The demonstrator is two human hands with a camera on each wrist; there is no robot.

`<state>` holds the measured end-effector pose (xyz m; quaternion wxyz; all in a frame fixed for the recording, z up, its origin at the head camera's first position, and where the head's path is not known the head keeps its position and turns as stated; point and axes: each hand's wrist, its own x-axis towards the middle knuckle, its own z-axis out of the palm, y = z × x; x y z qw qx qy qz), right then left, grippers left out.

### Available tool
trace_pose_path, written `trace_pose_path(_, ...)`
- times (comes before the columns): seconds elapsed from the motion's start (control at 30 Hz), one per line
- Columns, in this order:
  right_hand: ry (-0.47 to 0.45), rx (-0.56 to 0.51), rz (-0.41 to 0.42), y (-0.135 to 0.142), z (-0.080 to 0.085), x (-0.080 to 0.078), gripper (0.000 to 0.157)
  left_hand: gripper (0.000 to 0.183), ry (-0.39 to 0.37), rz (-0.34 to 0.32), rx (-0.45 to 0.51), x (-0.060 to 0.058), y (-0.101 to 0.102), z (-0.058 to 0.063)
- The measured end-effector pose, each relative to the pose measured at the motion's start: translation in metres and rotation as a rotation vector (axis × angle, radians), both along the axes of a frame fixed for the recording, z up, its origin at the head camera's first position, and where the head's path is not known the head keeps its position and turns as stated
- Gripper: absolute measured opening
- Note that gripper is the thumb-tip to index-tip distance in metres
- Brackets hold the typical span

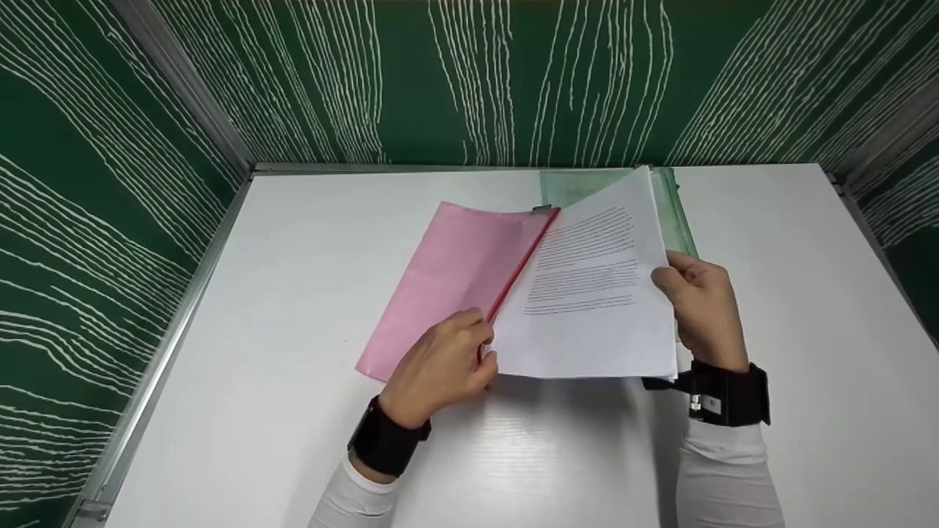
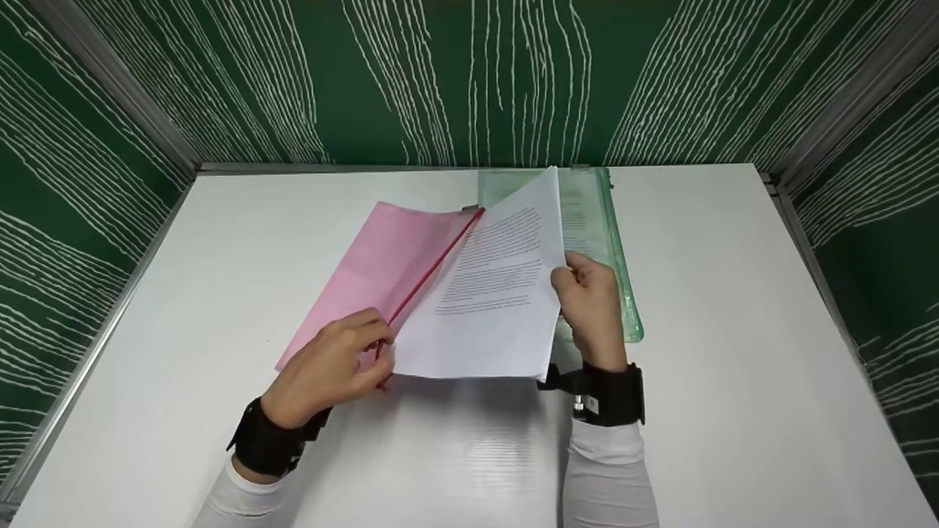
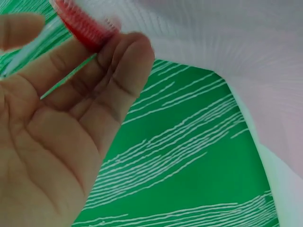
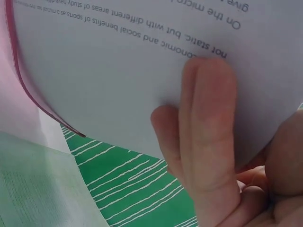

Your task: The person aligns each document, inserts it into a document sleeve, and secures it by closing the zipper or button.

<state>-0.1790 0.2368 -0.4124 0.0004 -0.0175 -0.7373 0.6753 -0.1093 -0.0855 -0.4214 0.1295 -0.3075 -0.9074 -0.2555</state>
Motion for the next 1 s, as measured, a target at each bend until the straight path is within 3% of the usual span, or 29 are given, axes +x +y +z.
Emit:
trace_pose_path(0.3,-0.028,-0.059,0.063,-0.002,0.007,0.003,0.045,0.015,-0.103,0.107,0.018,0.003,0.007,0.002)
trace_pose_path(0.47,-0.050,-0.086,0.148,0.000,0.008,0.003,0.048,0.016,0.012,0.200,0.042,0.002,0.009,0.001)
trace_pose_path(0.57,-0.070,-0.085,0.208,0.001,0.008,0.002,0.050,0.017,0.078,0.221,0.067,0.001,0.010,0.000)
trace_pose_path(0.73,-0.092,-0.074,0.280,0.000,0.006,0.001,0.051,0.029,0.098,0.246,0.079,-0.002,0.010,-0.002)
trace_pose_path(0.8,-0.093,-0.078,0.277,-0.001,0.006,0.001,0.050,0.031,0.083,0.263,0.086,-0.003,0.010,-0.003)
trace_pose_path(1.0,-0.079,-0.117,0.199,-0.006,0.007,0.001,0.050,0.009,0.048,0.312,0.117,-0.006,0.011,-0.005)
